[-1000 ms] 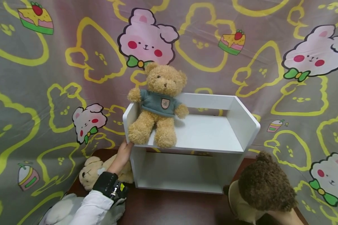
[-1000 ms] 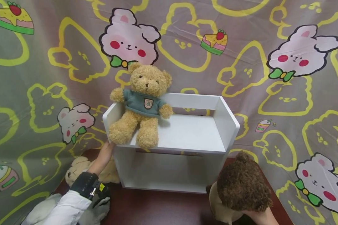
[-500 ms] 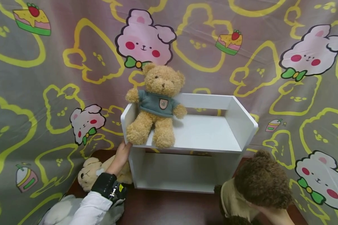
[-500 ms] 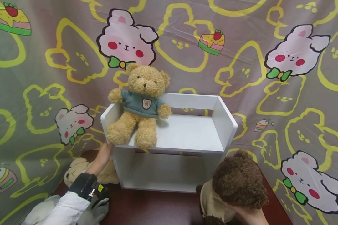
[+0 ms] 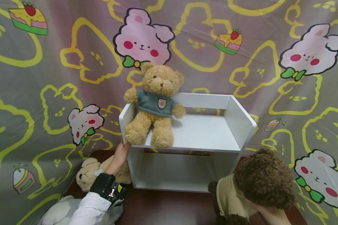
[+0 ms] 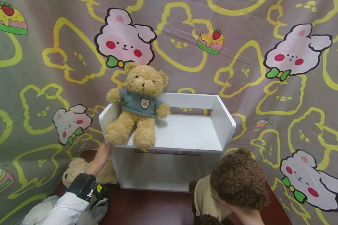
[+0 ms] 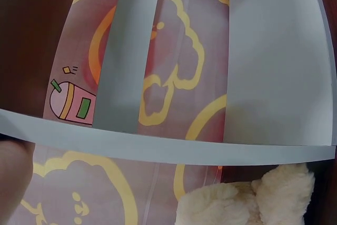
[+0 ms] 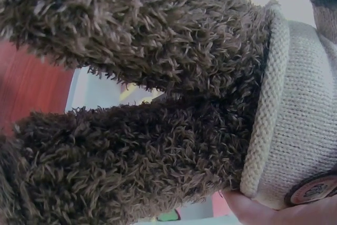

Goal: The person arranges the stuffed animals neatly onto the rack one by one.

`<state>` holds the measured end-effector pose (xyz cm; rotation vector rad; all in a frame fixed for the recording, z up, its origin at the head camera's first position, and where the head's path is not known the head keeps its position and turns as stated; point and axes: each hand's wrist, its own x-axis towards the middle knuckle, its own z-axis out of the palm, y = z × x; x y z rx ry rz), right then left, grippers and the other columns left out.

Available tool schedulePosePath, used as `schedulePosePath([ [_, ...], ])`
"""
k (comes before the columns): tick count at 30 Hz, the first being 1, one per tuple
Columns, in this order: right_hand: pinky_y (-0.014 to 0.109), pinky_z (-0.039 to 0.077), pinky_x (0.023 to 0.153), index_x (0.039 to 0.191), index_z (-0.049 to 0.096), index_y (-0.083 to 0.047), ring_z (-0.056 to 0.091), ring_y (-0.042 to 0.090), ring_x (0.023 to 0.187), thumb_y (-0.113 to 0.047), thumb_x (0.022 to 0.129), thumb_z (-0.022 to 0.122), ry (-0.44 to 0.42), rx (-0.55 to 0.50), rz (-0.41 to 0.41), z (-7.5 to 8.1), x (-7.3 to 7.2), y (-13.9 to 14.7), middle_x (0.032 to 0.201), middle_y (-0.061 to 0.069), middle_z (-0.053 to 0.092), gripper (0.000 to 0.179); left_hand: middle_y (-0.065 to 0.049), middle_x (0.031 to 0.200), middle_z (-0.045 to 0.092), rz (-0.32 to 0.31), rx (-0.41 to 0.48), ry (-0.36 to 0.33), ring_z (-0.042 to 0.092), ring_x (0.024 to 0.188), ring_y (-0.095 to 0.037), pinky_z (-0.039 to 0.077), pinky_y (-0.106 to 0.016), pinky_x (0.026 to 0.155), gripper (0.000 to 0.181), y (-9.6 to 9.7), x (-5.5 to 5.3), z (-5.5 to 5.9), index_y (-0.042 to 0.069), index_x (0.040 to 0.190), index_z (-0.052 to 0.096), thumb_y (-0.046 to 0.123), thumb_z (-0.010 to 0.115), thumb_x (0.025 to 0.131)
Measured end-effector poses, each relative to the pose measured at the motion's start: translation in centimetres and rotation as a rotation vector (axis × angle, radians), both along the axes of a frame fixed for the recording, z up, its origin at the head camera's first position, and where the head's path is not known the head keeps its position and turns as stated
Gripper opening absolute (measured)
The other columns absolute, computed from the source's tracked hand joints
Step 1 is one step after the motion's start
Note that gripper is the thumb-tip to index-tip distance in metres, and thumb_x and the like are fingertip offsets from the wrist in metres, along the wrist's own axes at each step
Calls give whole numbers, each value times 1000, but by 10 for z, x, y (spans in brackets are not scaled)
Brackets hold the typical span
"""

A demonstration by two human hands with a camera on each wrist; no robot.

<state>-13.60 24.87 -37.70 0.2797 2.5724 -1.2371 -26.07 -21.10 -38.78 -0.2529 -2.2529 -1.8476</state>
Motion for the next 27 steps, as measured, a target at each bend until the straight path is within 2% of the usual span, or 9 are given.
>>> schedulePosePath([
  [5, 56, 39, 88, 129, 18, 24, 29, 55, 118, -31, 90, 54, -4, 15, -2, 0, 1, -2, 130, 42, 26, 77, -20, 149, 10, -40, 18, 18, 12, 135, -35, 13, -52, 107, 55, 0, 2, 1, 3, 146, 4, 21, 29, 100],
  [12, 61, 26, 97, 133, 3, 22, 19, 55, 121, -34, 90, 52, 7, -16, -73, 10, 6, -7, 131, 42, 15, 86, -21, 149, 11, -23, 11, 18, 12, 135, -35, 12, -51, 108, 54, 0, 3, 1, 0, 145, 5, 17, 29, 100],
  [17, 61, 19, 100, 135, -1, 21, 17, 52, 123, -28, 91, 50, 70, -15, -127, 18, 9, -12, 133, 40, 13, 84, -20, 150, 10, -22, 1, 19, 11, 136, -35, 12, -53, 108, 55, 0, 3, 0, 3, 146, 4, 21, 29, 100],
  [18, 60, 19, 100, 135, -1, 20, 17, 52, 123, -25, 91, 50, 98, -29, -136, 19, 9, -13, 134, 39, 13, 82, -20, 150, 10, -20, -3, 21, 11, 136, -35, 12, -52, 108, 55, 0, 3, 0, 3, 146, 4, 21, 29, 100],
  [19, 55, 26, 100, 137, 1, 18, 28, 44, 123, -23, 91, 51, 116, -51, -151, 20, 10, -14, 132, 36, 22, 79, -20, 150, 10, -18, -2, 24, 11, 136, -35, 11, -52, 108, 55, 0, 3, 0, 3, 146, 4, 21, 29, 100],
  [20, 51, 35, 95, 136, 15, 17, 42, 39, 113, -21, 92, 50, 117, -85, -172, 20, 10, -15, 121, 34, 36, 67, -20, 150, 9, -21, -3, 23, 10, 136, -35, 11, -52, 108, 55, 0, 3, -1, 3, 146, 3, 20, 29, 100],
  [25, 45, 34, 99, 141, 9, 8, 39, 34, 118, -15, 93, 49, 170, -245, -253, 22, 13, -21, 132, 32, 29, 67, -21, 150, 6, -38, -4, 15, 7, 136, -35, 9, -51, 108, 54, 0, 3, -2, 0, 145, 1, 13, 27, 99],
  [26, 42, 32, 100, 142, 11, 4, 35, 34, 122, -13, 92, 50, 215, -296, -270, 22, 14, -23, 135, 28, 28, 66, -22, 149, 6, -36, -4, 14, 8, 136, -35, 9, -51, 108, 54, -1, 3, -2, 0, 145, 1, 13, 27, 99],
  [27, 39, 28, 104, 144, 3, -1, 26, 29, 129, -10, 91, 51, 297, -363, -260, 19, 14, -25, 142, 20, 20, 72, -22, 149, 8, -30, -3, 17, 9, 136, -35, 10, -51, 108, 54, -1, 3, -2, 0, 145, 2, 14, 28, 99],
])
